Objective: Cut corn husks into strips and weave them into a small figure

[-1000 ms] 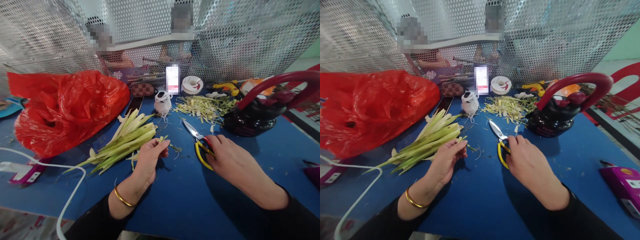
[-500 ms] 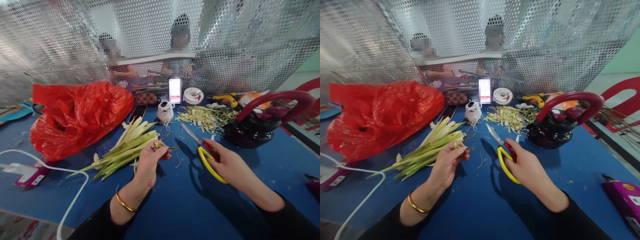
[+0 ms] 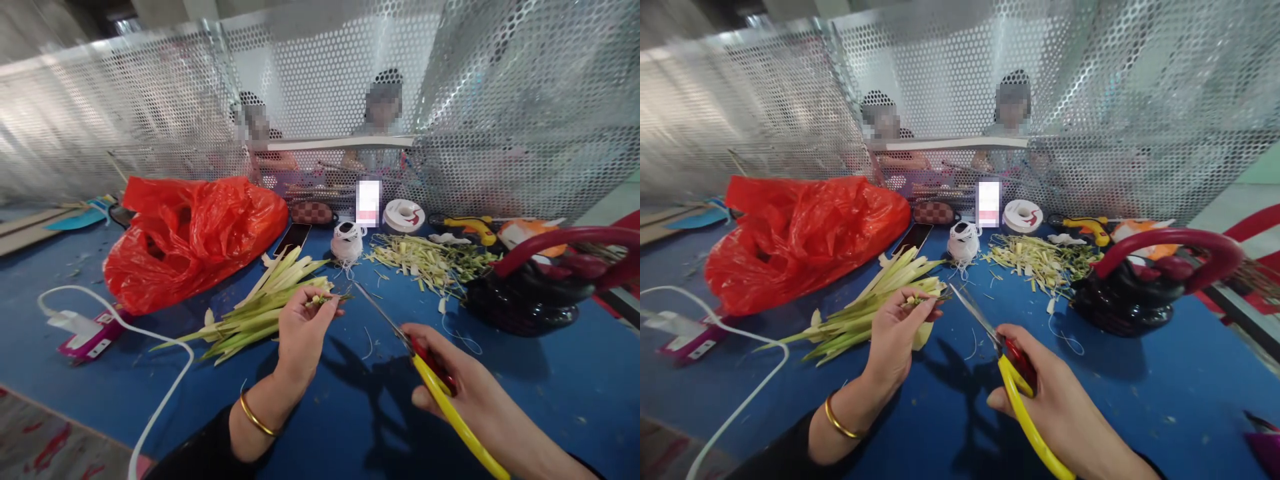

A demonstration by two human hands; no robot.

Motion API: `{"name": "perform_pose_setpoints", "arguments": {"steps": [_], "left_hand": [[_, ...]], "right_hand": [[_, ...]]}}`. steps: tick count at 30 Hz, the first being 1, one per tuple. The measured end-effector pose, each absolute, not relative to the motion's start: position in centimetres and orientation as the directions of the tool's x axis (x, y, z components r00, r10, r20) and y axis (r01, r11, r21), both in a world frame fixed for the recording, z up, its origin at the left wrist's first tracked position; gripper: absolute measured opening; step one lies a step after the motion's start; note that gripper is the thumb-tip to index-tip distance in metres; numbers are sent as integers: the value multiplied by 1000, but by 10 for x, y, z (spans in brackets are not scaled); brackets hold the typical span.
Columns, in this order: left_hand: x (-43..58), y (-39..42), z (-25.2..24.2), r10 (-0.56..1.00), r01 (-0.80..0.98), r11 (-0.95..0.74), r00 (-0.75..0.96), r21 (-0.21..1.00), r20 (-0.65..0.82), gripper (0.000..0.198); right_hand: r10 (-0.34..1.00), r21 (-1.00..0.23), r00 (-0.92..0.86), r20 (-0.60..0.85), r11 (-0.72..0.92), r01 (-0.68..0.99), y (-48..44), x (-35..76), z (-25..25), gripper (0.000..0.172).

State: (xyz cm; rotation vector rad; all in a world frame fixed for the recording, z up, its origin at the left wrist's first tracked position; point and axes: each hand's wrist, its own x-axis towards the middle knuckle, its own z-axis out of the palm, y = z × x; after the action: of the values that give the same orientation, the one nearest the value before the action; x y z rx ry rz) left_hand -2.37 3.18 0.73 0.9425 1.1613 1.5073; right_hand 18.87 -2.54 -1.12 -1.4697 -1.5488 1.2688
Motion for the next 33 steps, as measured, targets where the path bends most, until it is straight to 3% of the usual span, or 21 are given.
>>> {"name": "perform_pose_setpoints", "arguments": {"steps": [4,12,21,33], "left_hand": [[-23,30,5,984,-218,-84,-171,972,47,11],[-21,28,8,989,-225,-32,-145,974,-1,13],[-20,29,9,980,-212,35,-185,977,-75,13],[-18,27,7,976,-239,71,-185,968,-117,15]], "right_hand": [[978,-862,-137,-160,-71,501,-27,185,-7,63],[982,-806,-145,-123,-14,591,-27,182,-3,60],[987,-660,-154,-37,91,745,-27,178,0,63],[987,-573,-161,23,145,807,-29,177,-6,64]]}}
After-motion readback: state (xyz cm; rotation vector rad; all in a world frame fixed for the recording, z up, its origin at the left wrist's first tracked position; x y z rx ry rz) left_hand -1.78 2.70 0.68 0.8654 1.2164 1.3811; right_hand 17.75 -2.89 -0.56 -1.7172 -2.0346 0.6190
